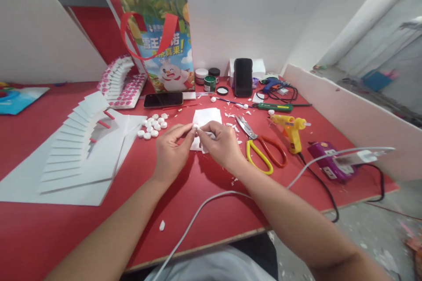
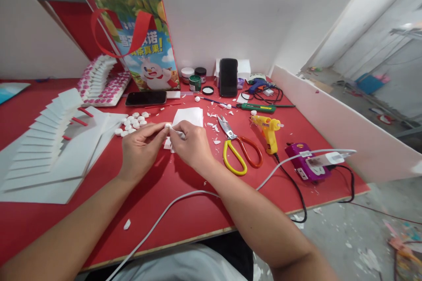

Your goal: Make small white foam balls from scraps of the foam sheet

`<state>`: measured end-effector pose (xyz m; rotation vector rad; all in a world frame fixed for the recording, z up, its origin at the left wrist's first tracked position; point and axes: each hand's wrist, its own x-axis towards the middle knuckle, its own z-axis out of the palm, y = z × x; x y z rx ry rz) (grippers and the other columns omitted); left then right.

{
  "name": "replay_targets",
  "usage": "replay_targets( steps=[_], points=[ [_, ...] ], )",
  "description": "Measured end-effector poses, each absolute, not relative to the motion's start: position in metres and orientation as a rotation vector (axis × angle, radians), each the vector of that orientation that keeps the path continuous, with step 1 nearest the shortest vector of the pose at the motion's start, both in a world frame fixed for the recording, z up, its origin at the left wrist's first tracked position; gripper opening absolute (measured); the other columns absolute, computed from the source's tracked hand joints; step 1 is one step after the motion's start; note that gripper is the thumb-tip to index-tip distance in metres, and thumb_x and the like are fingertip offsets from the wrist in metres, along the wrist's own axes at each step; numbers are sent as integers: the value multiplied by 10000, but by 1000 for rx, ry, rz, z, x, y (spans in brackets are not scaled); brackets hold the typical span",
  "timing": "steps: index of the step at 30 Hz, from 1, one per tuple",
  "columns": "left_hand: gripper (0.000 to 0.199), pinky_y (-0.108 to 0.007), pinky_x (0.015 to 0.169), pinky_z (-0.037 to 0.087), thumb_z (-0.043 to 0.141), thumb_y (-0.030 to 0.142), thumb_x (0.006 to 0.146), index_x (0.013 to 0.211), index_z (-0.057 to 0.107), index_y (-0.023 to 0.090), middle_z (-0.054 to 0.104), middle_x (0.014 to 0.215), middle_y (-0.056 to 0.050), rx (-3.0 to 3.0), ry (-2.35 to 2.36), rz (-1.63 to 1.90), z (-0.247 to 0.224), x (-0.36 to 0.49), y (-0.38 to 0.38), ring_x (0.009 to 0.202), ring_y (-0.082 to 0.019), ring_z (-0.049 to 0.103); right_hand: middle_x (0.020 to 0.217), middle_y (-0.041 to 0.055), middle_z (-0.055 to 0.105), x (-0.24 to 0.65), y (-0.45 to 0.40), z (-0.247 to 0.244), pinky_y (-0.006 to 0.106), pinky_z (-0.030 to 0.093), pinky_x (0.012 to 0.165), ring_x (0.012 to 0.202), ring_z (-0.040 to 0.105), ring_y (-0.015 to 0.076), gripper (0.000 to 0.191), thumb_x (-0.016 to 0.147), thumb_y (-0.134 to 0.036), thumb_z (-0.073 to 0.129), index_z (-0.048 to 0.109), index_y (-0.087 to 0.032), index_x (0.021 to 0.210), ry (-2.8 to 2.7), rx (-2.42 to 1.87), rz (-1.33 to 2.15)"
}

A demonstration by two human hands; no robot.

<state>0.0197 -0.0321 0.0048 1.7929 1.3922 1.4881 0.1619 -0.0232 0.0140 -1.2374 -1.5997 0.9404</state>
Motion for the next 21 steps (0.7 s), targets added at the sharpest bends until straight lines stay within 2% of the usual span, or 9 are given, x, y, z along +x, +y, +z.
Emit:
replay_targets(
  steps=[6,12,16,21],
  points=[
    [200,-301,772,509,602,253,926,995,777,186,737,851,-47,2014,1396,1521,2,18,-31,790,-173,641,599,-11,625,162,-22,14,226,396,559,548,542,112,253,891,-359,591,618,-181,713,-1582,-1216,997],
    [283,-340,806,492,511,179,975,1146,736,159,740,890,-91,2365,1346,1495,-2,19,-32,827,-192,608,672,4,674,167,-20,17,229,401,551,521,533,99,230,899,-325,597,636,-169,735,-1587,-1226,969],
    [240,-316,815,501,562,190,962,1107,753,174,754,919,-75,2236,1241,1496,0,17,-31,845,-182,638,683,-1,678,172,-17,20,228,397,549,514,537,96,170,903,-272,580,632,-166,781,-1638,-1225,1025],
    [211,-272,808,502,621,260,940,1094,764,242,735,954,-29,1973,1188,1386,2,12,-28,895,-166,667,595,-22,627,175,-19,24,224,395,607,558,536,97,194,914,-219,564,609,-174,731,-1769,-1190,961]
  ],
)
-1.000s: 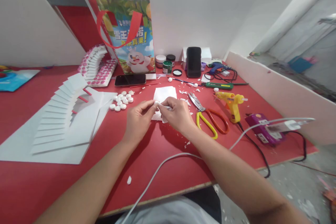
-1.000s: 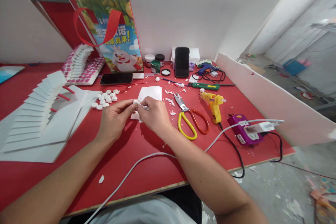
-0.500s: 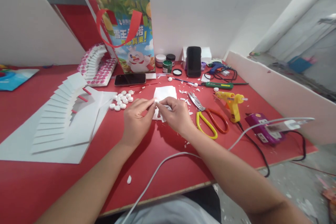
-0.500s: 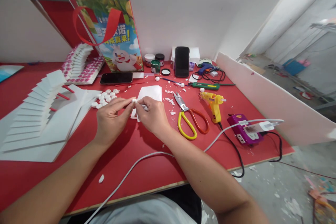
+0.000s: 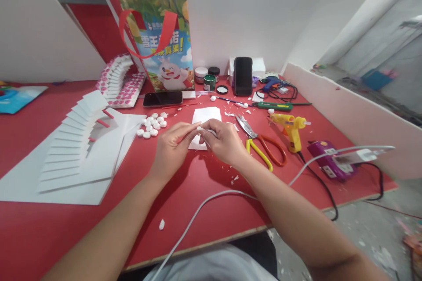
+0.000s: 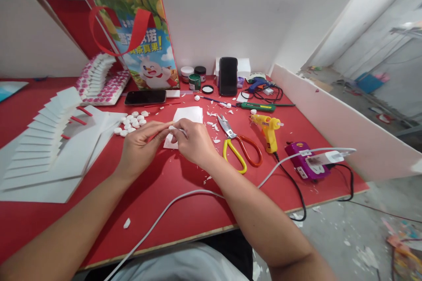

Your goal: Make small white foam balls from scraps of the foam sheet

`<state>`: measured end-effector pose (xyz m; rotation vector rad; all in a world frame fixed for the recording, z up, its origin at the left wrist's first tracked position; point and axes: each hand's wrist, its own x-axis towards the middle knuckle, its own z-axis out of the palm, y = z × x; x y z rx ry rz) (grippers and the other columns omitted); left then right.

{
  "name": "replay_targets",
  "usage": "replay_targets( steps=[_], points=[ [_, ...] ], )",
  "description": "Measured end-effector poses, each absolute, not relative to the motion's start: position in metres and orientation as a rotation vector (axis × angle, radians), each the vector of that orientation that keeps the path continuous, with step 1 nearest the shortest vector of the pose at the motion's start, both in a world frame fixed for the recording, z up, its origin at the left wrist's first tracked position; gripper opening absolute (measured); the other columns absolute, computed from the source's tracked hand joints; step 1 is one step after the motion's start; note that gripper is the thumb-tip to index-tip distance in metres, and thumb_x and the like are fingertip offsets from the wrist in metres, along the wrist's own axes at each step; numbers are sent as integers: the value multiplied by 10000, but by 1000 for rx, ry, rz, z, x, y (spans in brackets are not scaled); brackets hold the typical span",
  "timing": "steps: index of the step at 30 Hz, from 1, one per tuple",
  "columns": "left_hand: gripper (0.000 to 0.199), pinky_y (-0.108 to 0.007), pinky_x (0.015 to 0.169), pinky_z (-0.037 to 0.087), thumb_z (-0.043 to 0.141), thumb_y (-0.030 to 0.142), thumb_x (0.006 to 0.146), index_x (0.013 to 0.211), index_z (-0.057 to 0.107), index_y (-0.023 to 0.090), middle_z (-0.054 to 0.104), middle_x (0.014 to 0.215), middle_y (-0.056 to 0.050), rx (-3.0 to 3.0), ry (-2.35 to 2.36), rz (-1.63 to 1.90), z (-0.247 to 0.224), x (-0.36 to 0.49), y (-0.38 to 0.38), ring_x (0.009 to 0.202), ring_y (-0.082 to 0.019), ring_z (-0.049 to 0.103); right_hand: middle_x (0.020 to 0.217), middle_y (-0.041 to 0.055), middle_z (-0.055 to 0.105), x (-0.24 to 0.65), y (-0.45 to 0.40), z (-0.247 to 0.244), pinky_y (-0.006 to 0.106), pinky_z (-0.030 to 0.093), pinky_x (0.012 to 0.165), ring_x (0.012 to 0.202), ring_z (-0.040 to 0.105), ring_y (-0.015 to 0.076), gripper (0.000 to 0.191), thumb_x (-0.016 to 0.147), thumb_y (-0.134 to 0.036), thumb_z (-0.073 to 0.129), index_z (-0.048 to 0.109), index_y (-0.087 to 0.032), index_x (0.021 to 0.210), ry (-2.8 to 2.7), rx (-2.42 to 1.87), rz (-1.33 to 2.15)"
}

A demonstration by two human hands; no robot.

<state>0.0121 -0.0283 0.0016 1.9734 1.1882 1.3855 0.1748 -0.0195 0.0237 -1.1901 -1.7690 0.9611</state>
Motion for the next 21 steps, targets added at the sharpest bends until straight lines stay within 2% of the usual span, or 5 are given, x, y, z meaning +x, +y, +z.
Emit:
replay_targets(
  steps=[6,12,16,18,21],
  points=[
    [245,-256,771,477,552,213,974,1142,730,230,668,940,-27,2095,1198,1350,0,13,-30,847,-140,625,508,-49,573,175,-19,23,225,403,568,475,517,88,187,911,-204,555,604,-174,733,-1724,-1174,1001],
    [210,-320,866,473,492,197,992,1082,679,166,640,990,-76,2250,1292,1388,4,15,-31,953,-189,601,652,12,687,171,-18,23,235,491,519,490,628,121,333,798,-466,735,615,-157,763,-1444,-1075,1334],
    [164,-331,900,472,478,203,991,1012,637,167,640,1021,-82,2236,1319,1411,5,15,-31,992,-201,602,690,46,709,173,-17,31,253,552,551,544,679,155,414,712,-498,819,605,-151,776,-1259,-1038,1541],
    [152,-323,900,476,476,208,990,994,624,176,659,1019,-73,2188,1313,1403,5,14,-30,993,-200,616,712,84,722,177,-14,34,308,592,593,577,703,188,419,823,-550,708,614,-142,834,-1145,-1015,1727],
    [140,-315,874,484,489,222,984,988,624,187,679,989,-54,2116,1321,1366,6,11,-28,961,-195,632,743,137,731,183,-7,35,401,619,645,622,723,223,527,1025,-545,294,605,-122,981,-940,-967,2070]
  ],
)
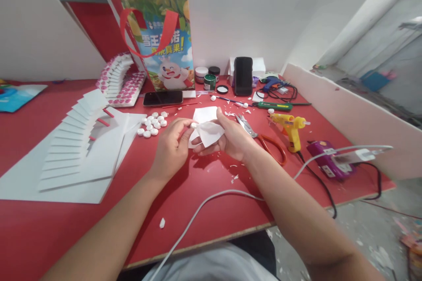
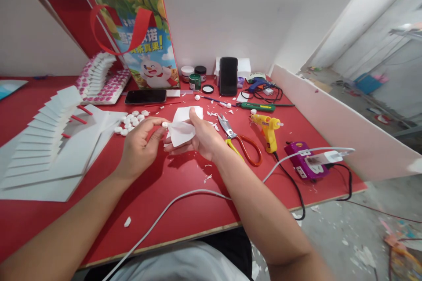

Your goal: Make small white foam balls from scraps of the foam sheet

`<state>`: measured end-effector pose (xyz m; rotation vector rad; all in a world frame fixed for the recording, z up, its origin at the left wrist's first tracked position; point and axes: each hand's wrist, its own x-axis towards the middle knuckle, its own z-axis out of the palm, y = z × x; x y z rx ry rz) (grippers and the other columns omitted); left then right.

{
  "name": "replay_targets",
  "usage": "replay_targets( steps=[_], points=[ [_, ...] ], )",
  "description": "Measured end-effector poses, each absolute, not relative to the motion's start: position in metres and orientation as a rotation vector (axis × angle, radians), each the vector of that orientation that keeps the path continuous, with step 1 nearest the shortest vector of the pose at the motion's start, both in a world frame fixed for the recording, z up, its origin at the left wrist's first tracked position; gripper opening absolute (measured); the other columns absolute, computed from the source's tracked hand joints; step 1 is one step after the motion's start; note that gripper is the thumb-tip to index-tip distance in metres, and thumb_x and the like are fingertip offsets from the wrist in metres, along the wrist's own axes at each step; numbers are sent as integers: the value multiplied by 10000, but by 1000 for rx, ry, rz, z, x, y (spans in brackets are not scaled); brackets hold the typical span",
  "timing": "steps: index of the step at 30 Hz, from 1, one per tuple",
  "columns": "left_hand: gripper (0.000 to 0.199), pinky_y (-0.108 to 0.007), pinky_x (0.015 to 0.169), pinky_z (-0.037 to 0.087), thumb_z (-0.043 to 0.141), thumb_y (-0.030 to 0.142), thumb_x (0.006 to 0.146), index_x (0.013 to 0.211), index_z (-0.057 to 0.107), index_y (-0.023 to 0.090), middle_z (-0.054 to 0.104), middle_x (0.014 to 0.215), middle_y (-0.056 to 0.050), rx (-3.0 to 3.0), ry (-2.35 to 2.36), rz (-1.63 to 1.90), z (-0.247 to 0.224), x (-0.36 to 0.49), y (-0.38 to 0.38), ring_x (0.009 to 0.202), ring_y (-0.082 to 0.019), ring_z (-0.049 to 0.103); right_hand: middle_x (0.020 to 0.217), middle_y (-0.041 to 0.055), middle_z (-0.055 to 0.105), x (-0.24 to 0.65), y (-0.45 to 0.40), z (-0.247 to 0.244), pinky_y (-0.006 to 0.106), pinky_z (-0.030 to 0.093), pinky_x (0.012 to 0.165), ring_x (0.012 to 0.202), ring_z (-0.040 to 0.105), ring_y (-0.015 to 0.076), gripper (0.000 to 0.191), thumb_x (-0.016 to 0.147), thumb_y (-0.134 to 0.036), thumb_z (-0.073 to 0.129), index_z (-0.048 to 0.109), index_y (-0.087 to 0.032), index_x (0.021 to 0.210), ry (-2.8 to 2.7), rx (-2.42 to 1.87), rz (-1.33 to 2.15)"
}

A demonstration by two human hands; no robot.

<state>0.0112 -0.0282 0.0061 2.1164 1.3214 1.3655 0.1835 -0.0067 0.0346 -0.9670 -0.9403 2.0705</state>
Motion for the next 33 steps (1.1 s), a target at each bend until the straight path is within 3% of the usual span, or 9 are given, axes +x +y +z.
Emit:
replay_targets(
  steps=[3,8,13,16,19,22,25,28,33],
  points=[
    [149,-324,872,480,484,232,986,1006,625,190,683,980,-53,2114,1288,1318,8,9,-28,951,-197,629,793,143,740,188,0,32,410,621,674,690,744,231,496,1058,-398,155,562,-116,1099,-825,-894,2307],
    [148,-345,863,472,489,254,987,999,625,198,671,954,-55,2160,1222,1313,11,7,-28,935,-208,610,855,126,749,191,2,31,382,619,697,653,721,185,334,1043,-259,258,556,-119,1093,-781,-715,2471],
    [129,-356,844,474,496,247,979,1008,616,211,665,949,-51,2200,1176,1289,11,6,-28,931,-217,593,971,139,728,193,-2,35,504,570,846,862,713,225,340,1032,-229,245,568,-128,1070,-734,-538,2587],
    [138,-357,851,472,482,247,988,1008,613,210,663,939,-49,2212,1172,1308,12,6,-28,928,-214,589,921,92,691,194,-4,37,543,538,894,861,672,207,366,1041,-258,227,572,-135,1044,-655,-484,2578],
    [147,-355,853,474,465,243,996,987,608,212,657,920,-44,2207,1198,1321,13,7,-29,915,-209,591,792,40,601,194,-4,38,480,563,805,710,576,160,510,1045,-480,194,575,-141,1032,-575,-477,2573],
    [138,-355,855,477,475,244,990,979,609,211,656,923,-47,2175,1205,1351,14,9,-30,914,-208,596,673,-9,470,192,-4,37,299,503,604,565,440,118,561,995,-608,256,587,-155,974,-473,-534,2586],
    [143,-362,865,480,482,258,986,985,618,212,661,931,-50,2156,1210,1349,13,9,-30,925,-212,602,675,-3,458,189,-4,34,245,418,543,538,407,112,387,998,-432,325,588,-159,927,-414,-614,2594],
    [159,-367,868,480,480,264,984,986,631,212,666,933,-53,2154,1219,1337,12,9,-29,925,-216,601,788,44,561,187,-3,31,275,459,613,601,474,125,273,973,-260,342,589,-148,940,-482,-625,2567],
    [143,-350,843,475,495,240,980,986,632,200,664,916,-53,2182,1230,1347,9,8,-26,904,-210,597,766,21,553,187,-3,28,250,468,632,612,490,106,306,1030,-290,338,596,-147,945,-573,-586,2530]
  ],
)
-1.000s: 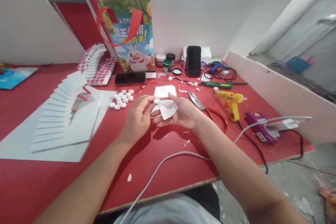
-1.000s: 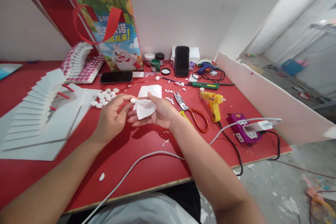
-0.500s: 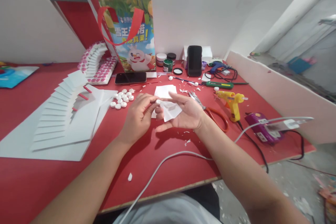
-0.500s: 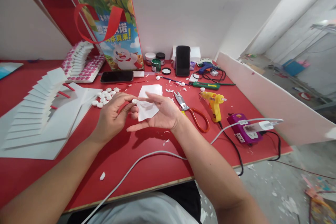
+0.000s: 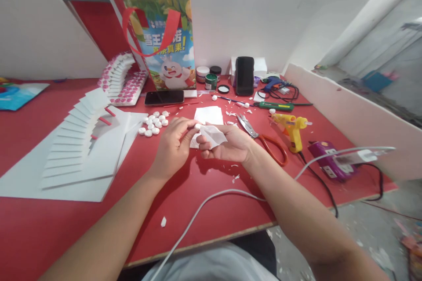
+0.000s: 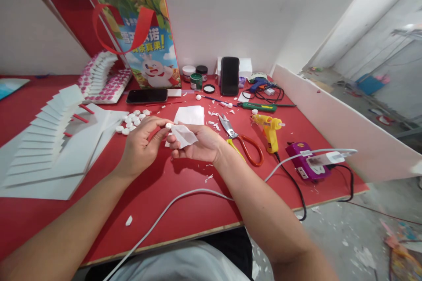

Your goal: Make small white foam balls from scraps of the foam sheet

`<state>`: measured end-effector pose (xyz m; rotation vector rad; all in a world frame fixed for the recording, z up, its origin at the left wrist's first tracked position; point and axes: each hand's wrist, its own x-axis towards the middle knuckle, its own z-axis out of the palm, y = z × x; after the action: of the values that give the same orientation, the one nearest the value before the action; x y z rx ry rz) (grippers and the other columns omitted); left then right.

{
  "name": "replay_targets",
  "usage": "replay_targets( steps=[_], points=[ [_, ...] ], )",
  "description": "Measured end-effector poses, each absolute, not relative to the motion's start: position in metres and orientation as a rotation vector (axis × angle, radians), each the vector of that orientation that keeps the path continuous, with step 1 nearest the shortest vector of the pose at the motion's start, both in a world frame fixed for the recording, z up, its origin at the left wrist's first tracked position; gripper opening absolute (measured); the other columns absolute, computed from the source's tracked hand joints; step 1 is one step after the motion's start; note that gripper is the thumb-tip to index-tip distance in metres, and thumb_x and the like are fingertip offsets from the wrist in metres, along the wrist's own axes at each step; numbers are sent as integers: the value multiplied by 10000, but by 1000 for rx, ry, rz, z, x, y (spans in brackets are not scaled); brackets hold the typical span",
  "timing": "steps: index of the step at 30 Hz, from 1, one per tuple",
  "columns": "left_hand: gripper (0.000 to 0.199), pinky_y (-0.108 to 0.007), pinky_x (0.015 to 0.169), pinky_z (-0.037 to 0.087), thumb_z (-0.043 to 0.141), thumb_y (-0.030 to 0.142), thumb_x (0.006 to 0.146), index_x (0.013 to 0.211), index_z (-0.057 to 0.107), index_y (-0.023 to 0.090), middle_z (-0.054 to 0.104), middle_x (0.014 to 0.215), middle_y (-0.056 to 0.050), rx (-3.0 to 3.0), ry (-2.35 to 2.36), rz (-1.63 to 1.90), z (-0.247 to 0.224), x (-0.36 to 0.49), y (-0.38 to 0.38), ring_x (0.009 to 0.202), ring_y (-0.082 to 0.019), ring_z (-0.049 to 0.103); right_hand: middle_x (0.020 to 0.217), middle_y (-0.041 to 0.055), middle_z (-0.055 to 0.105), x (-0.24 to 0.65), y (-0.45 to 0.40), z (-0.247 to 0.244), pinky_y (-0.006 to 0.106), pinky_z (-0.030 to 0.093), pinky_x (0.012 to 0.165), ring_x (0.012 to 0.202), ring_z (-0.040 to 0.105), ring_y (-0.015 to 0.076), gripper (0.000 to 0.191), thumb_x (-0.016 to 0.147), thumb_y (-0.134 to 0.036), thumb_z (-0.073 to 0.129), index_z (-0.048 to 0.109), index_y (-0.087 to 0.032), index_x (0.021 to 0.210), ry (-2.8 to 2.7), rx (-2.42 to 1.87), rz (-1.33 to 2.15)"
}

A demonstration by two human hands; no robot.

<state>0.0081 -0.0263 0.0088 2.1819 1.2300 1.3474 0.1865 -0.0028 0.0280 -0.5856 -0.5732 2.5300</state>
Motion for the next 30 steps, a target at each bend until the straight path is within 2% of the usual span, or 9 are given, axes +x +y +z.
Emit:
replay_targets(
  steps=[4,7,12,18,23,27,30],
  points=[
    [139,-341,835,476,508,242,976,984,640,197,671,913,-48,2171,1257,1336,7,7,-26,895,-207,604,649,-49,409,185,-5,27,180,386,533,512,341,62,193,1001,-228,468,613,-146,903,-694,-589,2401],
    [148,-344,848,476,517,257,971,998,649,196,683,935,-50,2121,1273,1324,7,7,-26,918,-211,613,658,-60,418,183,-7,25,173,368,530,523,328,50,104,929,-246,633,654,-150,965,-835,-648,2231],
    [142,-348,848,481,526,265,959,989,652,204,677,924,-41,2026,1287,1311,9,7,-27,897,-209,616,727,-42,538,182,-10,26,206,421,586,580,422,58,362,777,-315,812,667,-188,1083,-934,-807,2087],
    [149,-369,880,487,529,277,957,983,660,210,695,945,-50,2022,1276,1304,10,7,-27,955,-225,632,723,-47,583,182,-10,27,202,415,571,573,465,53,394,721,-340,848,643,-183,1020,-986,-892,2043],
    [158,-381,896,493,536,285,947,985,670,209,703,950,-55,1988,1298,1291,9,8,-28,967,-231,642,775,-28,625,182,-9,26,236,463,629,691,581,101,511,630,-330,889,646,-180,1054,-1042,-920,1950],
    [183,-377,895,506,551,310,941,998,686,200,712,977,-64,1893,1320,1282,7,9,-29,972,-231,651,696,-58,570,178,-9,23,221,404,562,605,510,82,494,625,-415,875,630,-165,974,-1244,-1030,1646],
    [191,-385,891,520,567,332,934,999,692,203,727,989,-66,1815,1321,1279,6,8,-28,949,-232,660,703,-41,592,175,-10,20,230,372,550,589,485,86,433,667,-489,828,606,-168,855,-1387,-1107,1410]
  ],
)
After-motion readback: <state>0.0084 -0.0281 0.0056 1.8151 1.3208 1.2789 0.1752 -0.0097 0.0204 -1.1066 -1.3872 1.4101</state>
